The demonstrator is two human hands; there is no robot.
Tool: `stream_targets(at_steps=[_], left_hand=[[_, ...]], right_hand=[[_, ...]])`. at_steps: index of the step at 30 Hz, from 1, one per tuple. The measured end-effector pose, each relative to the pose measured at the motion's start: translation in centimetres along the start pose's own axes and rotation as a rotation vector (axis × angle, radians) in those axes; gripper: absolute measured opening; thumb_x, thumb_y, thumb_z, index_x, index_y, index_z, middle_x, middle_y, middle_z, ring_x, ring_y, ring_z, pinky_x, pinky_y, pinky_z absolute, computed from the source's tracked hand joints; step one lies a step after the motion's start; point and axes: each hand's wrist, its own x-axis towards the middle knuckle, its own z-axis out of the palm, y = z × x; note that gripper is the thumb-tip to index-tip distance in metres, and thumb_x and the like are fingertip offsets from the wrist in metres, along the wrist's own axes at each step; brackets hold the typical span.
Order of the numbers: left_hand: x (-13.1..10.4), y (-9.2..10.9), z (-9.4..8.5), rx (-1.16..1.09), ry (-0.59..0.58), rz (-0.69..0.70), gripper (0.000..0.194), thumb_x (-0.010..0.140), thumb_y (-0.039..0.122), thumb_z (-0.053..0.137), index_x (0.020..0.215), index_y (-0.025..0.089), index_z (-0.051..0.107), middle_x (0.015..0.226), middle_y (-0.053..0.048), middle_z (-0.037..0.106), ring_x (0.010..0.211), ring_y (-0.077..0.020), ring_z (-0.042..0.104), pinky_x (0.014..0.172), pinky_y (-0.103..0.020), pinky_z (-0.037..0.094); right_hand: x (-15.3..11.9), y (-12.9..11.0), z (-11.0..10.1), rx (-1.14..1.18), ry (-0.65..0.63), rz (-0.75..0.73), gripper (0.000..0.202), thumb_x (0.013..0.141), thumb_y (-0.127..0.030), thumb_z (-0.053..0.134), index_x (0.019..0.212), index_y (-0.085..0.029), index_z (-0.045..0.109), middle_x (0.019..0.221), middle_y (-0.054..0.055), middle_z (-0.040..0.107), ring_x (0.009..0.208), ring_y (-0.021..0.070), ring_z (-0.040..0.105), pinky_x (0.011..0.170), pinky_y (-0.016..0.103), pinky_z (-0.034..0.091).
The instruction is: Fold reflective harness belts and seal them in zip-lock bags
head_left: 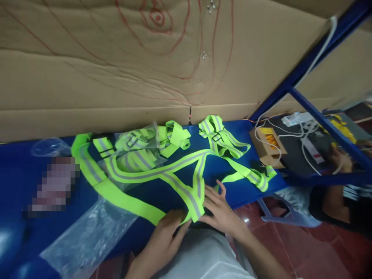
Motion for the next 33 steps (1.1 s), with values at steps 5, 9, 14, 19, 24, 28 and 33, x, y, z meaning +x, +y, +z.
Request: stream_targets(at_steps=[5, 9, 14, 19, 24, 28, 33], left_hand=[[1.4, -0.2, -1.1, -0.001, -0.113, -0.112, 0.032, 0.099, 0.049, 0.061, 0.12, 0.027, 0.073, 0.117, -0.009, 0.076, 0.107, -0.027, 0.074, 0.09, -0.033, 0.063], [3.3, -1.1, -1.7, -0.06, -0.13, -0.217, 0.028, 0.101, 0.043, 0.059, 0.118, 0.027, 0.074, 0.118, -0.008, 0.075, 0.105, -0.0252, 0.075, 0.089, -0.031, 0.063], [4.6, -0.8, -3.4, -0.23, -0.248, -0.258, 0.031, 0.107, 0.03, 0.047, 0.123, 0.028, 0.073, 0.116, -0.006, 0.075, 0.104, -0.0206, 0.073, 0.093, -0.03, 0.06], [3.5, 0.1, -4.1, -0.113, -0.333, -0.214, 0.035, 0.106, 0.034, 0.053, 0.138, 0.032, 0.066, 0.129, -0.008, 0.071, 0.117, -0.0216, 0.069, 0.1, -0.033, 0.058], [2.6, 1.5, -3.3, 0.152, -0.262, -0.183, 0.063, 0.091, 0.053, 0.072, 0.149, 0.033, 0.056, 0.142, -0.01, 0.066, 0.129, -0.0306, 0.064, 0.107, -0.046, 0.055], [3.1, 3.1, -2.2, 0.065, -0.211, -0.246, 0.065, 0.083, 0.057, 0.08, 0.139, 0.03, 0.064, 0.139, -0.01, 0.068, 0.124, -0.0323, 0.066, 0.102, -0.044, 0.057], [3.9, 3.9, -0.3, -0.256, 0.048, -0.429, 0.027, 0.103, 0.042, 0.055, 0.113, 0.021, 0.068, 0.087, -0.001, 0.07, 0.078, -0.0169, 0.066, 0.07, -0.025, 0.052]], right_hand=[[1.9, 2.8, -0.4, -0.044, 0.03, -0.239, 0.032, 0.105, -0.04, 0.057, 0.082, -0.021, 0.069, 0.068, 0.0, 0.063, 0.068, 0.0162, 0.056, 0.068, 0.033, 0.04], [3.0, 4.0, -1.9, 0.022, 0.019, -0.245, 0.046, 0.104, -0.046, 0.059, 0.065, -0.02, 0.06, 0.057, -0.002, 0.054, 0.059, 0.0131, 0.05, 0.059, 0.032, 0.032], [2.5, 5.7, -4.4, 0.245, -0.024, -0.114, 0.044, 0.105, -0.044, 0.058, 0.068, -0.02, 0.059, 0.06, -0.003, 0.055, 0.061, 0.012, 0.05, 0.062, 0.031, 0.033], [0.8, 5.9, -3.7, 0.127, 0.03, -0.013, 0.025, 0.105, -0.032, 0.06, 0.084, -0.02, 0.068, 0.081, 0.002, 0.068, 0.08, 0.0169, 0.06, 0.077, 0.034, 0.042], [-0.5, 4.0, -2.1, 0.02, 0.029, -0.039, 0.017, 0.104, -0.017, 0.054, 0.095, -0.02, 0.069, 0.101, 0.006, 0.071, 0.1, 0.0208, 0.063, 0.103, 0.044, 0.043], [-0.9, 3.1, -2.4, 0.031, -0.021, -0.027, 0.018, 0.104, -0.015, 0.052, 0.096, -0.019, 0.068, 0.099, 0.004, 0.072, 0.096, 0.0193, 0.063, 0.105, 0.044, 0.041], [-0.2, 2.4, -3.4, 0.089, -0.029, -0.005, 0.021, 0.107, -0.015, 0.047, 0.113, -0.021, 0.066, 0.107, 0.004, 0.074, 0.101, 0.0189, 0.066, 0.106, 0.043, 0.038]])
